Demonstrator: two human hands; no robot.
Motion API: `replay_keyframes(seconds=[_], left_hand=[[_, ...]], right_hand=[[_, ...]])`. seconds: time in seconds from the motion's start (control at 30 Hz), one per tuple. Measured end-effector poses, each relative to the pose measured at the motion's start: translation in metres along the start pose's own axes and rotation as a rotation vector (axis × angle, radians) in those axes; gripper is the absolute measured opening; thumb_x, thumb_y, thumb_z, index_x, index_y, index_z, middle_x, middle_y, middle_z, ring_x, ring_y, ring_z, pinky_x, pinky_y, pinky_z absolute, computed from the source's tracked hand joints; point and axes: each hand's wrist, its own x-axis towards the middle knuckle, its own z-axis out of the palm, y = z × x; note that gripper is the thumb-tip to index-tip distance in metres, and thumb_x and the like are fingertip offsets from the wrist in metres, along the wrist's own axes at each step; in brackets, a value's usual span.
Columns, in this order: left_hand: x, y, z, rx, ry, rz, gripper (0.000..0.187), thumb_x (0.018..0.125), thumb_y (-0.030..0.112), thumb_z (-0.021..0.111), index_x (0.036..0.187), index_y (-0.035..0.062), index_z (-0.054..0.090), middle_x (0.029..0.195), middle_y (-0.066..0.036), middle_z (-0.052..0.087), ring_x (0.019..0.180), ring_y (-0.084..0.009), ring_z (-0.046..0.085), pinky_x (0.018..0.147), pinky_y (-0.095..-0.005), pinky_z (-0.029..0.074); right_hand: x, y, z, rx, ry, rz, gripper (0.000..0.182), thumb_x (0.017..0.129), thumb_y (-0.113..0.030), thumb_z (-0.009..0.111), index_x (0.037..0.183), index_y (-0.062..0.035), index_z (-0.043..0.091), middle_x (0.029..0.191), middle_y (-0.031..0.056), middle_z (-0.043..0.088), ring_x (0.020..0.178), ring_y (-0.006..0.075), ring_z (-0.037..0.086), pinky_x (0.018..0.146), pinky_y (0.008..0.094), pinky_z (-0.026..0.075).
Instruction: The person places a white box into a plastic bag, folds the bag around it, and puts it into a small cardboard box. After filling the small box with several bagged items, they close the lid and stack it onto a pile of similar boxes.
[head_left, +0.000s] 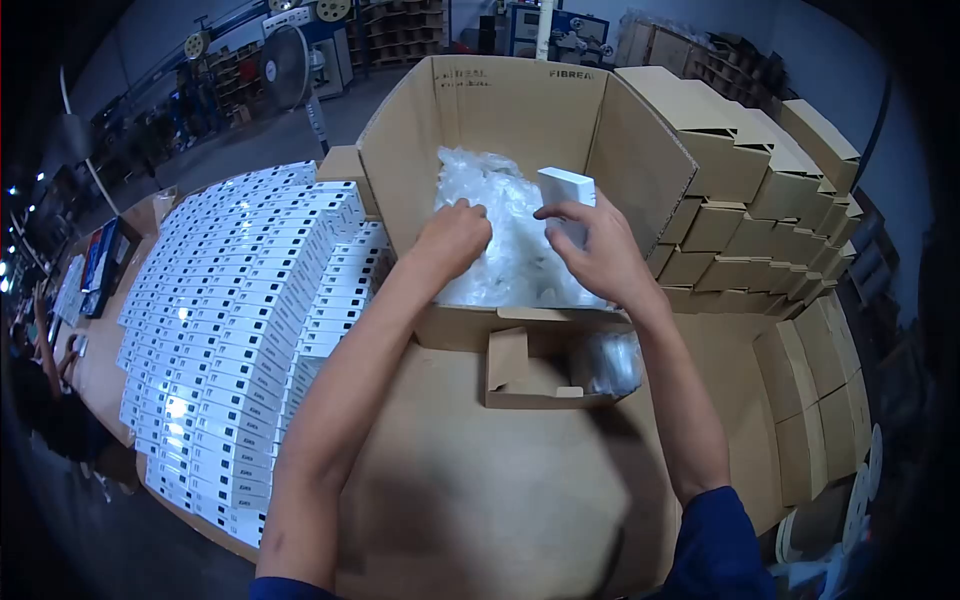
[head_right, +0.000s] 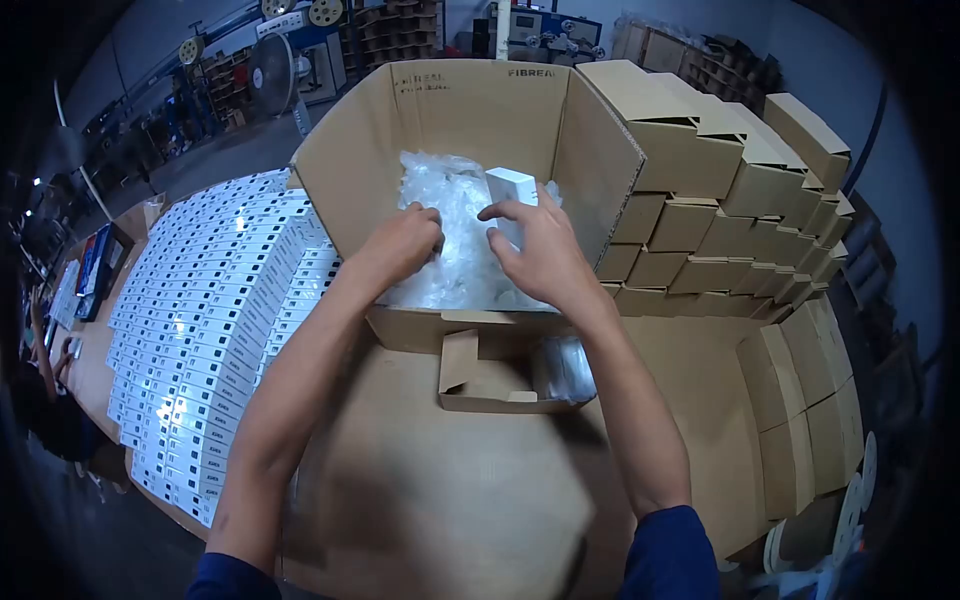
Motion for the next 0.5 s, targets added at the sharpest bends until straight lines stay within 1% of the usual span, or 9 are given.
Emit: replay_keyframes(seconds=[0.1,0.13,0.23,0.27,0.37,0.4,0.5], left_hand=[[0.007,0.001,-0.016,-0.493,0.226,-0.138,0.011,0.087,0.006,0.072,0.098,0.0044,0.075,0.099,-0.015,0.074,0.098,-0.0385,0.070,0.085,-0.0439,0.055],[0.010,-0.003,-0.013,-0.587,0.340,-0.121,0.010,0.093,0.011,0.073,0.098,0.0021,0.070,0.089,-0.013,0.074,0.084,-0.0302,0.073,0.079,-0.0390,0.056],[0.016,0.003,-0.023,-0.922,0.436,-0.302,0.015,0.099,0.014,0.070,0.098,0.0015,0.062,0.085,-0.008,0.071,0.080,-0.0148,0.067,0.072,-0.0321,0.053],[0.017,0.004,-0.025,-1.043,0.404,-0.280,0.020,0.103,0.019,0.067,0.099,0.0033,0.055,0.083,-0.003,0.066,0.079,-0.0059,0.058,0.070,-0.0263,0.049],[0.026,0.011,-0.016,-1.159,0.494,-0.218,0.021,0.103,0.020,0.068,0.098,0.0046,0.055,0.084,-0.002,0.065,0.078,-0.0064,0.056,0.070,-0.0264,0.047],[0.028,0.013,-0.016,-1.111,0.497,-0.252,0.026,0.102,0.023,0.070,0.095,0.0046,0.053,0.083,-0.003,0.063,0.077,-0.0070,0.052,0.070,-0.0265,0.045],[0.030,0.017,-0.024,-0.723,0.702,-0.246,0.032,0.099,0.028,0.073,0.096,0.0038,0.053,0.079,-0.005,0.059,0.072,-0.0100,0.047,0.067,-0.0288,0.044]], right_hand=[[0.016,0.017,0.005,0.044,-0.044,0.047,0.040,0.086,-0.031,0.078,0.120,-0.0103,0.075,0.125,0.0249,0.067,0.130,0.0436,0.056,0.114,0.0482,0.042],[0.018,0.017,0.006,0.042,-0.007,0.067,0.049,0.081,-0.039,0.084,0.118,-0.0084,0.076,0.122,0.0238,0.068,0.126,0.0425,0.058,0.111,0.0473,0.045],[0.028,0.018,0.006,0.076,-0.077,0.202,0.050,0.079,-0.043,0.086,0.112,-0.0060,0.077,0.121,0.0223,0.069,0.121,0.0407,0.061,0.105,0.0465,0.049],[0.030,0.018,0.012,0.099,-0.024,0.197,0.045,0.080,-0.042,0.085,0.102,-0.0031,0.079,0.110,0.0207,0.073,0.110,0.0375,0.067,0.098,0.0455,0.052],[0.035,0.017,0.026,0.155,0.031,0.153,0.038,0.083,-0.037,0.083,0.094,-0.0006,0.080,0.095,0.0200,0.076,0.098,0.0357,0.071,0.094,0.0458,0.052],[0.037,0.015,0.029,0.242,0.051,0.155,0.031,0.087,-0.030,0.079,0.091,0.0005,0.079,0.087,0.0204,0.075,0.088,0.0357,0.072,0.092,0.0458,0.053],[0.034,0.011,0.016,0.172,0.023,0.142,0.025,0.089,-0.025,0.077,0.091,0.0001,0.079,0.086,0.0224,0.074,0.086,0.0383,0.071,0.093,0.0457,0.052]])
